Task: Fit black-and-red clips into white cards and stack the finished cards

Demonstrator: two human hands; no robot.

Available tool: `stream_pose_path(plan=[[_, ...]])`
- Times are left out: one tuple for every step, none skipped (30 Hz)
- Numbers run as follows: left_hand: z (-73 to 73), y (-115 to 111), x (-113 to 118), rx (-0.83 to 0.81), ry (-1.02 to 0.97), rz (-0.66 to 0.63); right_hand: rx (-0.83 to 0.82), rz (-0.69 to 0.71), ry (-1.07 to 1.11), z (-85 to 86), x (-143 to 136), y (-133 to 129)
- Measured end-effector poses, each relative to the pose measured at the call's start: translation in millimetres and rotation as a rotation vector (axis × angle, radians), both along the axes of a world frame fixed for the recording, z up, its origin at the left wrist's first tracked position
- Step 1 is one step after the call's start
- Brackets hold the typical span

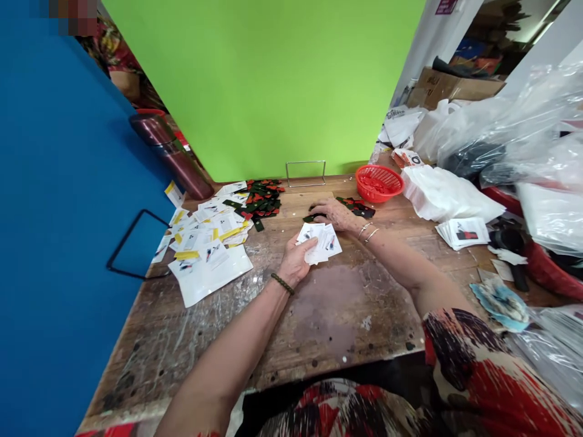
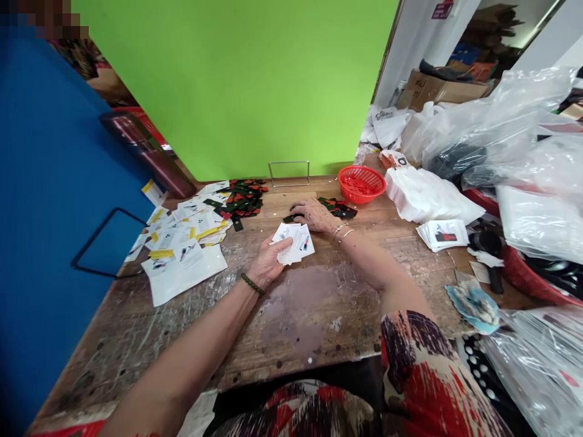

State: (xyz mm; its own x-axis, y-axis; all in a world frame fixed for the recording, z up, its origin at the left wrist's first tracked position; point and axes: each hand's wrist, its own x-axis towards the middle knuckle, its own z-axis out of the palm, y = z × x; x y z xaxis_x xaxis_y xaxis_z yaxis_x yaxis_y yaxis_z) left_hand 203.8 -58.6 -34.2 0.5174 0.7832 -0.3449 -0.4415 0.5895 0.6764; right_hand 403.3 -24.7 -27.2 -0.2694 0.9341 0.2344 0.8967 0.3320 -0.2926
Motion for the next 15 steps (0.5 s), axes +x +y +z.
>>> stream_pose_path(plan=[[0.3,-2,1,0.007,-0.005,0.007,0.035,-0.041,0.043,4.5,1,-14],[0.3,-3,2,0.017,-0.008,0.018,0.077,-0.102,0.108,8.7,1,-28],[-0.2,-5,3,0.029,-0.007,0.03,0.109,-0.174,0.197,12.3,-1,-43],[-1.0,-8,5,0.042,-0.001,0.044,0.115,-0.244,0.309,14.8,-4,-59],[-2.0,-11,6,0.055,0.008,0.056,0.094,-0.304,0.435,16.1,-9,-74],[-2.9,-14,7,0.07,0.017,0.062,0.049,-0.348,0.565,16.0,-14,-89],[-3.7,-18,9,0.084,0.027,0.065,-0.009,-0.384,0.693,14.7,-19,-103],[-4.3,-22,11,0.096,0.038,0.065,-0.068,-0.417,0.815,12.5,-25,-115],[-4.4,-27,12,0.106,0.05,0.064,-0.121,-0.445,0.919,9.8,-30,-126],[-4.2,-32,14,0.113,0.059,0.062,-0.16,-0.47,1.003,7.1,-34,-135],[-3.6,-36,15,0.117,0.065,0.059,-0.188,-0.493,1.068,4.6,-37,-142],[-2.8,-40,16,0.119,0.069,0.055,-0.205,-0.51,1.119,2.6,-39,-147],[-1.8,-44,18,0.12,0.071,0.049,-0.213,-0.522,1.16,1.1,-40,-151],[-0.9,-46,19,0.122,0.072,0.042,-0.214,-0.532,1.193,-0.2,-40,-155],[0.0,-48,20,0.126,0.076,0.039,-0.209,-0.547,1.223,-1.3,-40,-157]])
